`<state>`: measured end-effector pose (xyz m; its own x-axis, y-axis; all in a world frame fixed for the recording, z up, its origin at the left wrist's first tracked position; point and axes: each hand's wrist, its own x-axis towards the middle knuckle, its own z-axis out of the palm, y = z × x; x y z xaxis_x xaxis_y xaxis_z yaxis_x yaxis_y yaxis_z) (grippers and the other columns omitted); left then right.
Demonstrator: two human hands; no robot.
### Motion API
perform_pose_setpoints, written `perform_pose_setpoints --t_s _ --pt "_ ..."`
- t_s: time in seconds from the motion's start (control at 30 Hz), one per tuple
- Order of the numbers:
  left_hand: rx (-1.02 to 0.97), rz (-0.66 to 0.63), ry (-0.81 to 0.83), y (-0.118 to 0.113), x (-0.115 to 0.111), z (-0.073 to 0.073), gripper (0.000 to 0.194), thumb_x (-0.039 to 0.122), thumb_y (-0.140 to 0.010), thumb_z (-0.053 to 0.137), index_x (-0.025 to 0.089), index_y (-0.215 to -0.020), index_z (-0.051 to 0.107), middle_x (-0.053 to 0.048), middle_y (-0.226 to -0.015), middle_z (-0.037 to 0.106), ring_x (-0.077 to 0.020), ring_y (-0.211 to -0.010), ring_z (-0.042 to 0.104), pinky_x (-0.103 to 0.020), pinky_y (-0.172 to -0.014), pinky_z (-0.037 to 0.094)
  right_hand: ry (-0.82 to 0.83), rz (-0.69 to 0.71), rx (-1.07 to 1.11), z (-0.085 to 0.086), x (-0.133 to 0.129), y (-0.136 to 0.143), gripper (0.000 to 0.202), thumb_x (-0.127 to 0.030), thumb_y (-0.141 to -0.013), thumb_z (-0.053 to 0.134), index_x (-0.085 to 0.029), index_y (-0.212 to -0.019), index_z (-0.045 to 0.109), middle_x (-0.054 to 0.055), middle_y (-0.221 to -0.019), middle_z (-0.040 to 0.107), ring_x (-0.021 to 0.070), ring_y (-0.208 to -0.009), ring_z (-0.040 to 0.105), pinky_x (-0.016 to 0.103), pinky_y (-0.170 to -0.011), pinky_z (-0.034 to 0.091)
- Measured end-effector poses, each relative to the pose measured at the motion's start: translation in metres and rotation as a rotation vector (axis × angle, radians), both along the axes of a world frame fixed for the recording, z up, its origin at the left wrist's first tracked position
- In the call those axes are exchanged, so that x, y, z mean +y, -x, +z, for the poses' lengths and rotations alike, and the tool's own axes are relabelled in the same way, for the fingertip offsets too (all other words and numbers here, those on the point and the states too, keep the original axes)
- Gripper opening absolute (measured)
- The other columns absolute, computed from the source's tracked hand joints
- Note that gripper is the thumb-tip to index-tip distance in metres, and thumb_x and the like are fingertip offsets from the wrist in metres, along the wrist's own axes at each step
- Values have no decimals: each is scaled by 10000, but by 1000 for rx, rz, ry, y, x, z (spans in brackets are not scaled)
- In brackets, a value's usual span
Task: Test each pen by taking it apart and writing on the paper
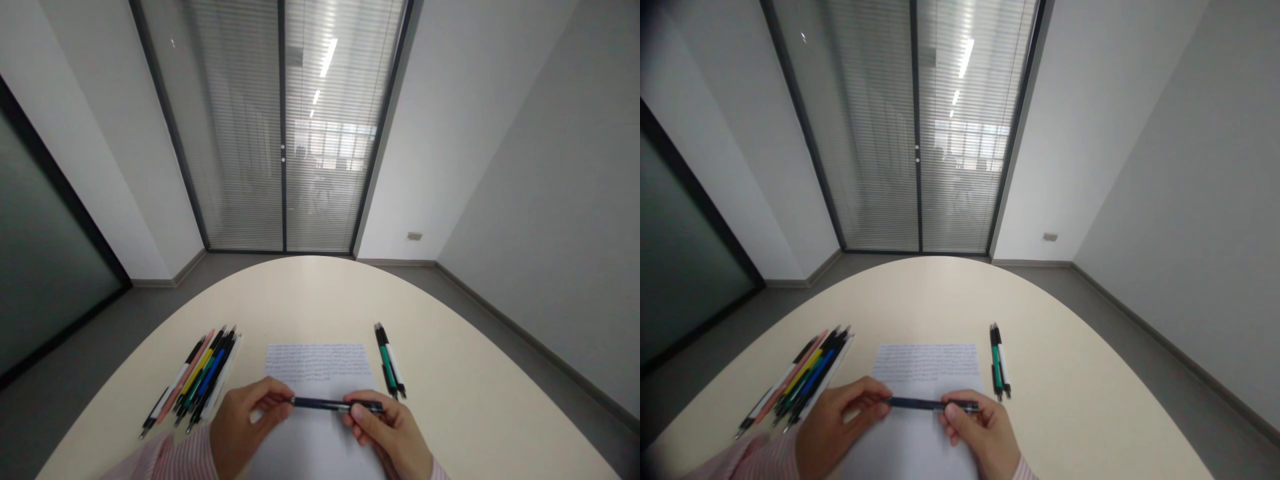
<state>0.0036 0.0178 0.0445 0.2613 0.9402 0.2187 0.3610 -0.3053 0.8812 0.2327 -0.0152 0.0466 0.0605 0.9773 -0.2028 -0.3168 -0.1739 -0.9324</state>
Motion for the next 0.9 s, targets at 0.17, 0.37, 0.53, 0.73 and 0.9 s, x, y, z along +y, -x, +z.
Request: perform_pose_setpoints --t_s 0.17,0.37,0.53,0.73,0.9 --pt "98 -11 -216 2 -4 -10 84 273 -815 633 240 -770 696 20 -654 721 -143 -579 668 -175 -588 490 16 -1 8 -2 1 -1 349 -410 -533 875 -139 -716 754 36 -539 684 70 -455 541 158 -431 412" --pt "151 -44 -276 -1 -7 -6 325 307 -938 428 213 -677 598 18 -567 611 -124 -512 580 -196 -555 424 -6 61 -15 -7 2 -3 341 -412 -564 860 -138 -739 758 36 -554 683 76 -471 554 159 -434 420" --pt "71 -20 -284 -5 -9 -4 211 351 -923 480 234 -884 652 1 -700 679 -147 -610 621 -199 -636 459 12 11 0 0 0 1 335 -419 -548 866 -153 -722 757 37 -555 687 75 -474 547 158 -445 419" --pt "101 -23 -344 1 -5 -6 97 229 -844 605 228 -756 646 15 -664 692 -137 -592 649 -169 -601 473 34 1 39 2 0 1 342 -398 -540 873 -139 -727 752 45 -566 693 83 -480 544 174 -452 412" --pt "58 -18 -276 1 -3 -8 121 295 -846 612 250 -940 673 8 -739 725 -148 -605 657 -189 -639 492 11 4 21 -1 0 0 360 -408 -558 861 -117 -737 747 48 -572 687 95 -484 541 193 -451 408"
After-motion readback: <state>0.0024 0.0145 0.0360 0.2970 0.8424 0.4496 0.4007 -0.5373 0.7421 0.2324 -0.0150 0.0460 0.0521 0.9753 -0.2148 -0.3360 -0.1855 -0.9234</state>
